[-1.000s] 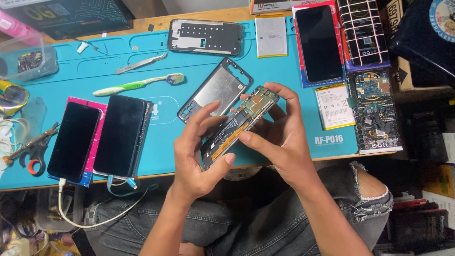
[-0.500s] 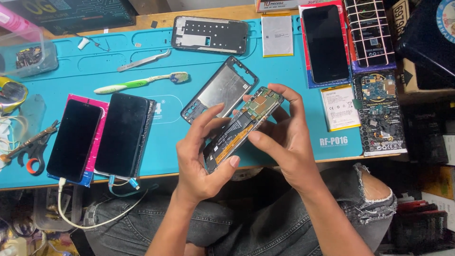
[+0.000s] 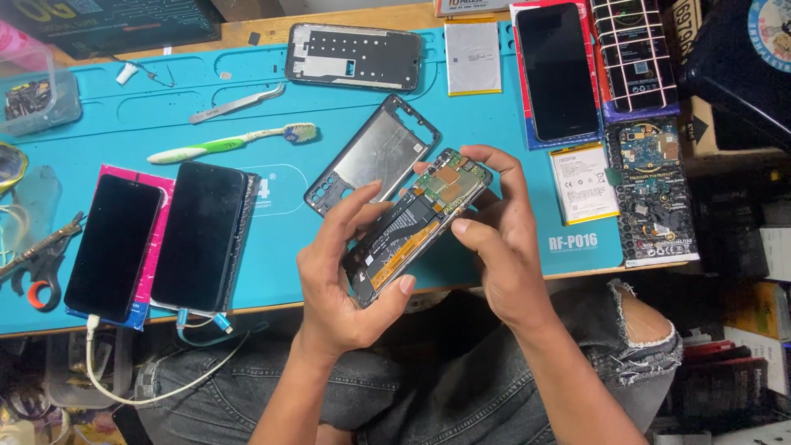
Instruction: The person disassembles a smartphone, separating the screen assembly from the main body. They then reassemble the device by connecting the screen and placing the back cover. Finally, the person powers on the phone to verify the repair.
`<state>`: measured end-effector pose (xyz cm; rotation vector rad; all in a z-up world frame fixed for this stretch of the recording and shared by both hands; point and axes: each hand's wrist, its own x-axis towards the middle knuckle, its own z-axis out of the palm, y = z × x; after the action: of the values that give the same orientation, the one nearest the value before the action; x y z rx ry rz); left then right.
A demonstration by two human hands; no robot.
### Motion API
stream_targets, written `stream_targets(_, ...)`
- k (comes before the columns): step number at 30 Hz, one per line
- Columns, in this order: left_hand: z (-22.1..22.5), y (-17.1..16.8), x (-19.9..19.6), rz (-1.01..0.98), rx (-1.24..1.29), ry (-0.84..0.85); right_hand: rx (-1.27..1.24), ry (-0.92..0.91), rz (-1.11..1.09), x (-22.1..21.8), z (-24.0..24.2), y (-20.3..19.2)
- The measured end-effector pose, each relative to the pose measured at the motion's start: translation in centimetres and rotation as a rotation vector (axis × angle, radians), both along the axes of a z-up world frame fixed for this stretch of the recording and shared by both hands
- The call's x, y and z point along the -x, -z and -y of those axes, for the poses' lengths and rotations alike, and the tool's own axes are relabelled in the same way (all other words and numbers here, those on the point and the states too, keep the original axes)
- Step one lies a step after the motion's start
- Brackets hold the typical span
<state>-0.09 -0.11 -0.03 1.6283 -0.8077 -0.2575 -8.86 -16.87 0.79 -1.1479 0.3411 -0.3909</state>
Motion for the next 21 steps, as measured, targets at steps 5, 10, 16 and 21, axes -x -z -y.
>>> stream_targets(5,-0.01,0.08,0.06,0.001,-0.003,-0.007,0.014,0.002,0.008,0.02,0.06,0.2)
stream_targets(10,0.01,-0.08,0.15,0.009,-0.01,-0.014,-0.017,-0.001,0.02,-0.02,0.05,0.28)
stream_targets(16,-0.03,0.09,0.13,0.032,-0.022,-0.014,0.006,0.035,-0.025,0.02,-0.02,0.21)
stream_targets(21,-0.04,0.15,0.04,-0.011,-0.002,-0.012,0.089,0.007,-0.017,0.02,-0.11,-0.12)
